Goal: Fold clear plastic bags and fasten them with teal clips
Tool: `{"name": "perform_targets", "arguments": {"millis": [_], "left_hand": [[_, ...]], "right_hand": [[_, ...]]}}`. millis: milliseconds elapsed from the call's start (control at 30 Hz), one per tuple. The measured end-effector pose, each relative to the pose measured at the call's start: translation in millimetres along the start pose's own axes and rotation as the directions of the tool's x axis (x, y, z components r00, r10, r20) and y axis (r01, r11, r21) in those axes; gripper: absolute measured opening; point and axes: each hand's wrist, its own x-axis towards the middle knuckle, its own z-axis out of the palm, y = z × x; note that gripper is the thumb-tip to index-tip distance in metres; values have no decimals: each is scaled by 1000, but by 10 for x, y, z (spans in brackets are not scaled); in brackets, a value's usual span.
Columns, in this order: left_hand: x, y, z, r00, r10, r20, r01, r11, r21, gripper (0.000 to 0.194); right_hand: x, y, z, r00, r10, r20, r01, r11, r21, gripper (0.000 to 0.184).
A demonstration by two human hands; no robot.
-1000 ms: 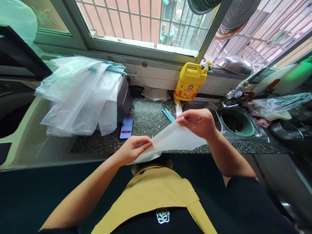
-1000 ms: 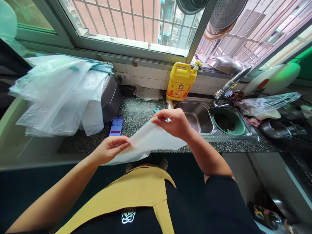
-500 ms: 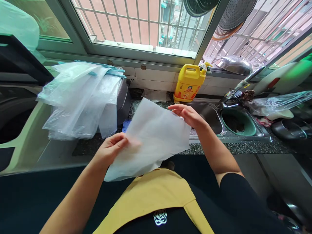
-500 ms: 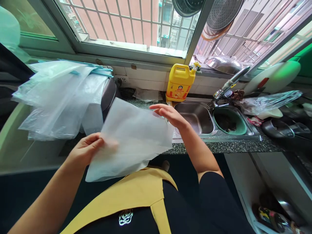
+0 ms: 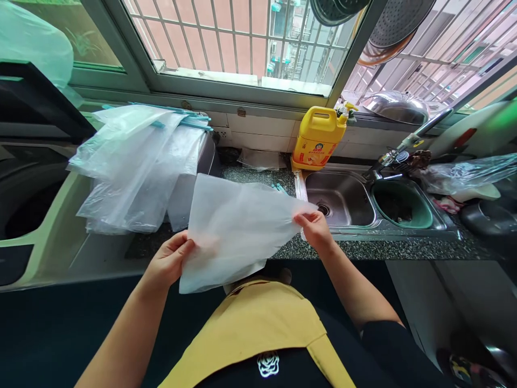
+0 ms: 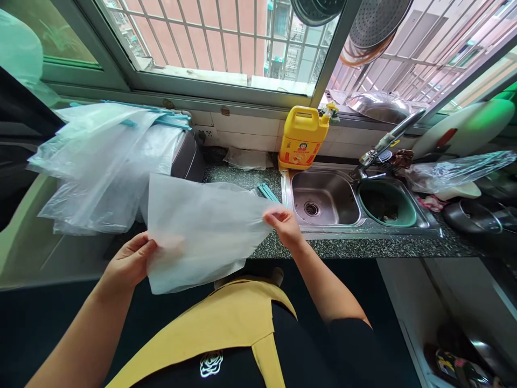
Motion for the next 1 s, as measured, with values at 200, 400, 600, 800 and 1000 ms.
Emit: {"name": "perform_targets", "arguments": {"millis": [200, 400, 600, 800, 1000], "left_hand": [[31, -51, -108, 999, -34, 23, 34, 999, 10, 28], [39, -35, -67, 999, -40, 28, 40, 999, -12, 33], [133, -20, -61, 969, 144, 201, -156, 987, 47, 48], [247, 200, 268, 920, 391, 6, -388, 912, 134, 38], [142, 225, 326, 897, 435, 82, -442, 870, 218, 20]], "right_hand": [[-39, -91, 51, 986, 16, 169, -35, 993, 111, 51], [-39, -182, 132, 994, 10, 110, -24, 991, 129, 44], [-76, -321, 161, 989, -15, 146, 19, 999, -27, 35], [-66, -505, 227, 968, -36, 250, 73, 987, -143, 46], [-58, -698, 177, 974, -128, 187, 170, 958, -231, 31]]}}
